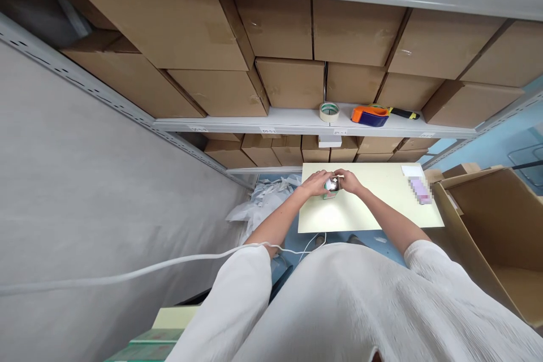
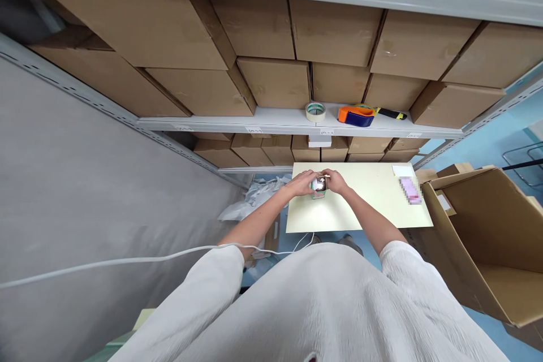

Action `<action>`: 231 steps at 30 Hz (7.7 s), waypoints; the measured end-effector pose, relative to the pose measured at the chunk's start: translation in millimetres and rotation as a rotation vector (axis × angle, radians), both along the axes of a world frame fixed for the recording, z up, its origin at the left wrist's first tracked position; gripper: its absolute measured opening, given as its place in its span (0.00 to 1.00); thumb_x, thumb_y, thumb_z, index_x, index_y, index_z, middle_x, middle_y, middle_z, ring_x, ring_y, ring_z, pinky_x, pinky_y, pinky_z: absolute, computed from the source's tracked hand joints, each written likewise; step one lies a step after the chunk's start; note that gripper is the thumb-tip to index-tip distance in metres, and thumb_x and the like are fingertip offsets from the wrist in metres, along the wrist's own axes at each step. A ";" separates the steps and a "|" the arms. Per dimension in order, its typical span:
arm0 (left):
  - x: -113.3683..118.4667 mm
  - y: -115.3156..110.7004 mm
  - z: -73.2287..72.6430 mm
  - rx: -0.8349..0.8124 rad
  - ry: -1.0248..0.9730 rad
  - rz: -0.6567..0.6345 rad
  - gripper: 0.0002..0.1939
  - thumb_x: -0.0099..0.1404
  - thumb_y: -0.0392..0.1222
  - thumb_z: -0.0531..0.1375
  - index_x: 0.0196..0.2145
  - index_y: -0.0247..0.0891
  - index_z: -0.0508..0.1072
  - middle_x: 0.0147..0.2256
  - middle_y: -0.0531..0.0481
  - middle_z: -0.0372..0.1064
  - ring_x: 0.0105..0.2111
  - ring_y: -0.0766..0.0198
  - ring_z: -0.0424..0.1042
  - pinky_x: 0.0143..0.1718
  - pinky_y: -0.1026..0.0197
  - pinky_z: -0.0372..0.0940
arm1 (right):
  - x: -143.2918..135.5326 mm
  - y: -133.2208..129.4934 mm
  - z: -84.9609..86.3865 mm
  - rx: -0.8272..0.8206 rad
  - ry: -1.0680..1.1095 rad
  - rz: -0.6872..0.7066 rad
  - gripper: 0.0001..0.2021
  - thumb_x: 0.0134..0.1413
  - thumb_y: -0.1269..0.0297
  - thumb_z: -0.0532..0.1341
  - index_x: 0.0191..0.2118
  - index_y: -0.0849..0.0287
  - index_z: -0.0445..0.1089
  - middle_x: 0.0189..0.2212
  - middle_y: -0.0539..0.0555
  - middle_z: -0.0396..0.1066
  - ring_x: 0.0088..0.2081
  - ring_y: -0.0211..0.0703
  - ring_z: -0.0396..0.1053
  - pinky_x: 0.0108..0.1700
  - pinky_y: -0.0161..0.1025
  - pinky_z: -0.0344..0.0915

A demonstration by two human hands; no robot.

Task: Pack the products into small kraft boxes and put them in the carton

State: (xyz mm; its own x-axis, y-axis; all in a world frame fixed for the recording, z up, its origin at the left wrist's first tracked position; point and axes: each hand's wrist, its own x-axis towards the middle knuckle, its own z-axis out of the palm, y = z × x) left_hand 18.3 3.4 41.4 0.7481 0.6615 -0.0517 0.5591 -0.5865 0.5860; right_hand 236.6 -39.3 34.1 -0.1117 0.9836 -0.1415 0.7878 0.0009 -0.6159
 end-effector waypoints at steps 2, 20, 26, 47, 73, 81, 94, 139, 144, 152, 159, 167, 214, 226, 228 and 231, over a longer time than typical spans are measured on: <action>-1.9 -2.9 -1.0 -0.007 -0.051 0.027 0.34 0.55 0.46 0.76 0.58 0.44 0.72 0.54 0.42 0.73 0.57 0.43 0.73 0.58 0.49 0.67 | -0.5 -1.0 2.3 0.054 -0.109 0.028 0.23 0.59 0.78 0.56 0.56 0.56 0.77 0.55 0.57 0.78 0.56 0.50 0.73 0.61 0.47 0.68; -20.9 -17.8 -12.8 0.047 -0.093 0.117 0.15 0.61 0.48 0.72 0.38 0.43 0.71 0.44 0.44 0.76 0.50 0.47 0.76 0.53 0.50 0.70 | -29.5 -19.6 37.7 0.058 -0.451 0.212 0.14 0.72 0.61 0.58 0.51 0.57 0.80 0.52 0.62 0.76 0.54 0.55 0.71 0.56 0.44 0.67; -20.8 -20.2 -24.2 0.028 -0.140 0.128 0.14 0.60 0.45 0.73 0.36 0.43 0.72 0.50 0.42 0.77 0.60 0.44 0.73 0.61 0.45 0.68 | -38.8 -17.8 39.4 0.037 -0.493 0.179 0.12 0.69 0.61 0.61 0.49 0.57 0.80 0.51 0.63 0.78 0.54 0.57 0.71 0.55 0.46 0.68; -20.0 -25.9 -22.6 -0.004 -0.151 0.181 0.14 0.59 0.39 0.72 0.39 0.42 0.71 0.50 0.44 0.78 0.54 0.48 0.78 0.56 0.50 0.71 | -57.7 -3.5 37.8 0.016 -0.592 0.149 0.23 0.60 0.55 0.66 0.58 0.61 0.71 0.44 0.67 0.82 0.55 0.64 0.71 0.55 0.52 0.60; -9.9 -21.7 -14.5 -0.037 -0.143 0.283 0.60 0.56 0.38 0.73 0.79 0.42 0.48 0.69 0.34 0.64 0.69 0.36 0.63 0.68 0.41 0.60 | -3.7 5.7 144.5 0.429 -0.054 -0.120 0.21 0.46 0.55 0.63 0.44 0.50 0.56 0.34 0.53 0.72 0.37 0.54 0.70 0.39 0.43 0.62; -1.6 -23.5 -6.5 -0.037 -0.114 0.270 0.57 0.57 0.46 0.73 0.77 0.42 0.51 0.70 0.34 0.62 0.71 0.35 0.59 0.70 0.39 0.56 | 2.8 1.5 159.8 0.424 -0.033 -0.148 0.21 0.46 0.54 0.62 0.43 0.50 0.55 0.32 0.52 0.71 0.35 0.53 0.69 0.38 0.43 0.61; -1.5 -15.5 -17.0 -0.048 -0.250 0.232 0.46 0.63 0.42 0.69 0.74 0.40 0.58 0.69 0.35 0.64 0.69 0.40 0.64 0.69 0.42 0.60 | 20.5 -0.2 176.2 0.431 0.055 -0.237 0.22 0.47 0.52 0.64 0.45 0.49 0.55 0.36 0.52 0.74 0.36 0.52 0.71 0.41 0.44 0.64; 21.1 -15.5 17.6 -0.667 -0.689 0.320 0.37 0.62 0.56 0.73 0.63 0.35 0.72 0.58 0.35 0.77 0.58 0.46 0.77 0.58 0.48 0.72 | 16.8 13.6 90.5 0.158 0.730 -0.189 0.28 0.45 0.41 0.73 0.45 0.50 0.67 0.47 0.55 0.77 0.50 0.50 0.75 0.58 0.50 0.71; 20.8 -19.1 22.5 -0.782 -0.708 0.284 0.37 0.63 0.60 0.73 0.62 0.36 0.75 0.54 0.38 0.80 0.58 0.44 0.77 0.57 0.47 0.73 | 16.1 13.6 91.3 0.062 0.803 -0.207 0.33 0.40 0.43 0.76 0.47 0.49 0.64 0.39 0.50 0.77 0.43 0.48 0.75 0.51 0.50 0.74; 28.2 -25.3 15.9 -0.620 -0.614 0.388 0.44 0.54 0.53 0.79 0.63 0.36 0.72 0.57 0.38 0.77 0.54 0.46 0.79 0.56 0.46 0.75 | 2.5 10.0 79.4 0.138 0.724 -0.402 0.38 0.40 0.46 0.75 0.57 0.52 0.64 0.40 0.51 0.76 0.43 0.49 0.75 0.54 0.51 0.74; 25.4 -23.4 15.4 -0.629 -0.703 0.335 0.43 0.57 0.53 0.78 0.65 0.35 0.70 0.60 0.34 0.76 0.58 0.45 0.77 0.58 0.46 0.74 | -2.1 5.6 78.0 0.016 0.913 -0.313 0.53 0.40 0.47 0.78 0.71 0.54 0.59 0.53 0.60 0.78 0.54 0.55 0.77 0.61 0.53 0.73; 24.4 -24.9 16.3 -0.622 -0.663 0.335 0.43 0.57 0.53 0.77 0.65 0.36 0.70 0.59 0.36 0.76 0.53 0.47 0.79 0.56 0.46 0.75 | -2.8 6.5 72.7 -0.079 0.899 -0.322 0.30 0.41 0.42 0.78 0.45 0.58 0.77 0.46 0.62 0.81 0.49 0.57 0.79 0.53 0.53 0.77; 25.8 -22.2 38.7 -0.742 -0.647 0.524 0.28 0.62 0.47 0.72 0.57 0.37 0.77 0.51 0.41 0.81 0.49 0.49 0.80 0.51 0.52 0.74 | -2.7 9.1 75.6 -0.224 0.876 -0.442 0.20 0.53 0.48 0.76 0.43 0.57 0.77 0.46 0.59 0.81 0.49 0.49 0.78 0.52 0.43 0.76; 31.1 -8.5 42.6 -1.076 -0.693 0.765 0.30 0.66 0.67 0.68 0.44 0.34 0.78 0.31 0.44 0.78 0.32 0.56 0.79 0.33 0.58 0.73 | -5.1 2.3 80.8 -0.491 0.755 -0.399 0.23 0.65 0.42 0.68 0.37 0.60 0.74 0.25 0.53 0.72 0.25 0.37 0.68 0.30 0.33 0.70; 32.1 -7.1 42.0 -1.105 -0.673 0.793 0.31 0.65 0.68 0.68 0.44 0.34 0.77 0.31 0.44 0.77 0.32 0.57 0.78 0.35 0.57 0.75 | -6.3 3.8 80.0 -0.505 0.758 -0.417 0.24 0.66 0.41 0.67 0.35 0.61 0.73 0.22 0.53 0.71 0.24 0.37 0.67 0.28 0.33 0.69; 32.3 -6.5 39.8 -1.115 -0.649 0.803 0.31 0.64 0.70 0.68 0.44 0.35 0.77 0.32 0.44 0.79 0.35 0.56 0.79 0.39 0.56 0.76 | -6.1 4.5 78.0 -0.519 0.756 -0.430 0.25 0.63 0.40 0.69 0.34 0.61 0.73 0.21 0.53 0.71 0.23 0.38 0.67 0.27 0.34 0.69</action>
State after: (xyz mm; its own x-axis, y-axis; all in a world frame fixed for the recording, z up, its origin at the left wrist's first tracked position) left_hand 50.6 -3.1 81.2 0.3094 0.7388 -0.5987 -0.0158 0.6335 0.7736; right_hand 230.5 -34.8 112.1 -0.0004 0.7985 -0.6020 0.0617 -0.6008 -0.7970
